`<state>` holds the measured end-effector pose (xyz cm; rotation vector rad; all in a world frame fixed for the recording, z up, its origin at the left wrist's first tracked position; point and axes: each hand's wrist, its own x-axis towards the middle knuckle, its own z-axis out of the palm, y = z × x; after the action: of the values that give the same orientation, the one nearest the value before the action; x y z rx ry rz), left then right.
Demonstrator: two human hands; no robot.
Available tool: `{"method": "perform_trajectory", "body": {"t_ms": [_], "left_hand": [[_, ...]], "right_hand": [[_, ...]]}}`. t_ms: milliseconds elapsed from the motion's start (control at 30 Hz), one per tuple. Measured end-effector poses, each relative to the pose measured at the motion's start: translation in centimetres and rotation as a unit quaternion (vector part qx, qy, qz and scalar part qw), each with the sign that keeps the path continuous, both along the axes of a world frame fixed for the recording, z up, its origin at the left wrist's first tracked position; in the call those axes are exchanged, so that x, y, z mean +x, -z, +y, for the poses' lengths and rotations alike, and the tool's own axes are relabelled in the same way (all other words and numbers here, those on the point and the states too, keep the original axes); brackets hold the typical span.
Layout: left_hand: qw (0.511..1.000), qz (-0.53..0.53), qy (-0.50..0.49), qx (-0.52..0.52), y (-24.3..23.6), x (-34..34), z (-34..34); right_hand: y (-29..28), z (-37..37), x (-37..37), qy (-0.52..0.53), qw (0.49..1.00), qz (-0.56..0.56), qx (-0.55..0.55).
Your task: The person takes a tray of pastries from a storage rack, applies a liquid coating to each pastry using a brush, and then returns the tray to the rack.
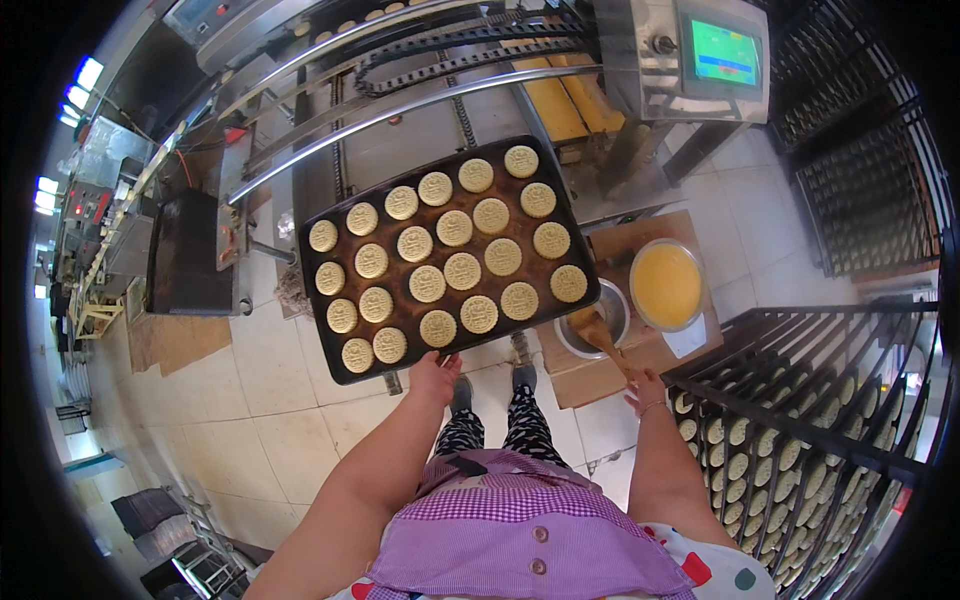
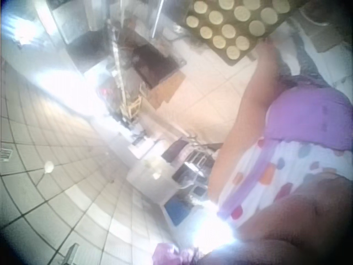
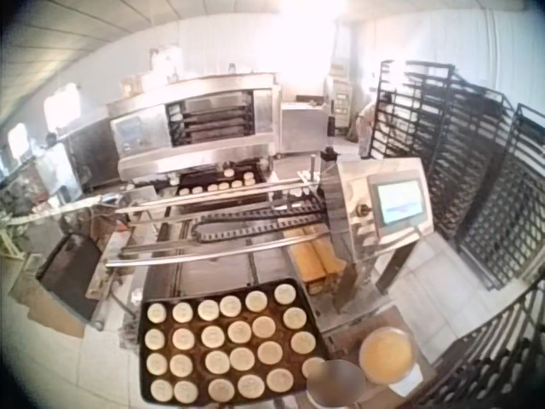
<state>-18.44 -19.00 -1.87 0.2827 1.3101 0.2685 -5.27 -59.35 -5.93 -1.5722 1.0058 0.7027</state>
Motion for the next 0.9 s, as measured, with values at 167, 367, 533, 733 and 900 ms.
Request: {"method": "perform_trajectory", "body": {"t_ms": [167, 367, 533, 733, 900], "left_hand": [[0.997, 0.023, 0.007, 0.069, 1.1, -0.3, -0.4], [0.994, 0.077, -0.011, 0.073, 0.4, -1.1, -2.0], [0.998, 0.056, 0.002, 0.027, -0.1, -4.3, -3.0], [0.995, 0.095, 0.004, 0.012, -0.6, -6.4, -3.0], [0.997, 0.077, 0.025, -0.013, -1.3, -6.2, -2.6]], "right_hand": [[1.8, 0.8, 1.9, 0.01, 0.991, -0.127, 0.03], [-1.6, 0.0, 6.1, -0.022, 0.948, -0.305, -0.089], [-3.1, 2.4, 8.0, -0.073, 0.936, -0.335, -0.074], [2.1, 6.1, 7.9, -0.188, 0.927, -0.322, -0.044], [7.1, 7.0, 7.3, -0.088, 0.949, -0.256, 0.159]]}}
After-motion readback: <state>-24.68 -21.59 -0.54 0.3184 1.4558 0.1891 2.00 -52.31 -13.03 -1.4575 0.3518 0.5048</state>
